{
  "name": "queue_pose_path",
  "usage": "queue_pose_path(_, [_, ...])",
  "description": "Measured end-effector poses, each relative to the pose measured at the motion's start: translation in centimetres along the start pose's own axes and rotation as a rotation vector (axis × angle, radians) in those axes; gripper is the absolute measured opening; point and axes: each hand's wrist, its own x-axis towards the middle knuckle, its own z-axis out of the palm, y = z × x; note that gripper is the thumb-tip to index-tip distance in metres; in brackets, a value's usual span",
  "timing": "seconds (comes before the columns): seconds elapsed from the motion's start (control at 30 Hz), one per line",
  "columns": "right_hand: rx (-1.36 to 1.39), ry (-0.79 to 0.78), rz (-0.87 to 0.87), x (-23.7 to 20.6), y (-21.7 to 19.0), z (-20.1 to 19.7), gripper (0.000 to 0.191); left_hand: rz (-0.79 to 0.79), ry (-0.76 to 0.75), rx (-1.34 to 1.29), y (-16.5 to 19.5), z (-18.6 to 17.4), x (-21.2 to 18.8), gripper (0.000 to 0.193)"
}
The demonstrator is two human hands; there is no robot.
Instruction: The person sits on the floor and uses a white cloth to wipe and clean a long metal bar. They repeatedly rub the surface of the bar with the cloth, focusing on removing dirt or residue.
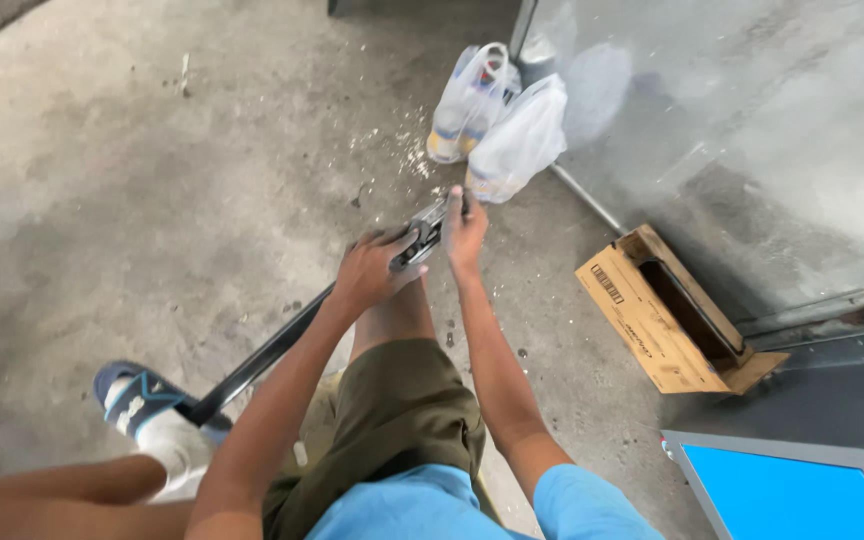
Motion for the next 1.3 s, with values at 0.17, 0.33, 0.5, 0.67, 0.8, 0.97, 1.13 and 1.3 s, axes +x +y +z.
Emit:
queue_pose_path(0.17, [0.108,-0.005,0.022,0.2,0.3,0.2,0.039,0.112,0.031,-0.121,0.5,1.6,3.4,0.076])
queue_pose_path(0.33, [0.108,-0.052,0.093,-0.1,0.8,0.0,0.042,0.026,-0.042,-0.028,0.3,1.1,3.2,0.072])
queue_pose_path(0.5, [0.043,-0.021,-0.002,-0.4,0.7,0.0,0.042,-0.024,-0.048,0.019,-0.5,-0.3,-0.5,0.068])
queue_pose_path(0.67, [0.102,-0.034,0.085,-0.3,0.0,0.0,0.042,0.0,0.031,-0.032,-0.3,0.8,-0.2,0.067])
queue_pose_path(0.8, [0.135,-0.043,0.019,-0.1,-0.6,-0.1,0.039,0.134,0.136,-0.18,0.7,2.2,3.0,0.065])
queue_pose_path(0.97, [0.186,-0.082,0.083,-0.2,-0.8,0.0,0.038,0.026,0.056,-0.106,-0.4,1.4,2.0,0.063])
queue_pose_path(1.13, [0.07,-0.003,-0.083,-0.9,-0.1,0.0,0.037,-0.011,0.038,-0.026,-2.2,0.9,-3.2,0.053])
queue_pose_path(1.3, [0.21,-0.034,0.061,-1.2,0.4,-0.2,0.036,0.033,0.038,-0.084,-1.4,2.2,-0.7,0.055])
